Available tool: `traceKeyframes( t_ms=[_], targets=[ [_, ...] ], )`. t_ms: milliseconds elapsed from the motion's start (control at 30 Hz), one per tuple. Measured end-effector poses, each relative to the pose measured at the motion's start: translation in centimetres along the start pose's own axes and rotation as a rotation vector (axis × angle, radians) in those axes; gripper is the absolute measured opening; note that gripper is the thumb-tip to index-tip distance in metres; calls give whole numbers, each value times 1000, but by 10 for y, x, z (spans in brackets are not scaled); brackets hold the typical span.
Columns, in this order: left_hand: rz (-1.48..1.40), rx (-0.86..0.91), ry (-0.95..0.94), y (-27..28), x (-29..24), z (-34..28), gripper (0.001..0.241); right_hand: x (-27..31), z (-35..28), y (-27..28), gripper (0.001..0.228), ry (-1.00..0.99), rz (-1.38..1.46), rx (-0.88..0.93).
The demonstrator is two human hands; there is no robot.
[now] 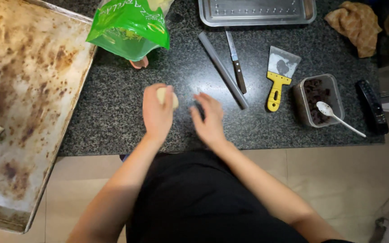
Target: Rolling out dough, adding mozzarella cheese and hot dogs, and folding/rolling the dough into finished pastries.
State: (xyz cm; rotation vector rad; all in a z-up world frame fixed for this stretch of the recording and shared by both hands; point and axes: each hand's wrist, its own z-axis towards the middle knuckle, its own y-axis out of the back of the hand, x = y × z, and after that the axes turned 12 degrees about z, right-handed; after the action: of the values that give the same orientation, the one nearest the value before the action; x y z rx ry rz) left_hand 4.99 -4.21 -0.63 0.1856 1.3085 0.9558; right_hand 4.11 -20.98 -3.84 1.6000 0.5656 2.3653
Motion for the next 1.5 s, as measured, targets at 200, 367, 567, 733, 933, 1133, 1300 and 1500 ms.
traceKeyframes(
  t_ms=[200, 367, 567, 733, 933, 1133, 1300, 1500],
  targets=[
    [612, 266, -659, -19, 34, -7, 47, -40, 7, 25, 35, -123, -175, -181],
    [675, 538, -519, -24, 20, 6, 50, -61, 4, 40, 37, -32, -320, -224],
    [590, 210, -631, -47, 32, 37, 56, -68, 4, 39, 51, -9, -451, -173],
    [715, 303, -551, -62, 45, 15, 49, -68, 4, 38, 53, -12, -490, -150],
    [755, 360, -568, -37, 17, 17, 55, -66, 6, 36, 43, -52, -500, -144],
    [598, 858, -250, -48, -26, 26, 54, -67, 9, 38, 37, -24, -470, -166],
    [640, 622, -559, -67, -22, 25, 66, -68, 7, 37, 37, -71, -482, -165],
    [464, 526, -794, -77, 2, 23, 74, -65, 9, 39, 38, -100, -472, -149]
  ],
)
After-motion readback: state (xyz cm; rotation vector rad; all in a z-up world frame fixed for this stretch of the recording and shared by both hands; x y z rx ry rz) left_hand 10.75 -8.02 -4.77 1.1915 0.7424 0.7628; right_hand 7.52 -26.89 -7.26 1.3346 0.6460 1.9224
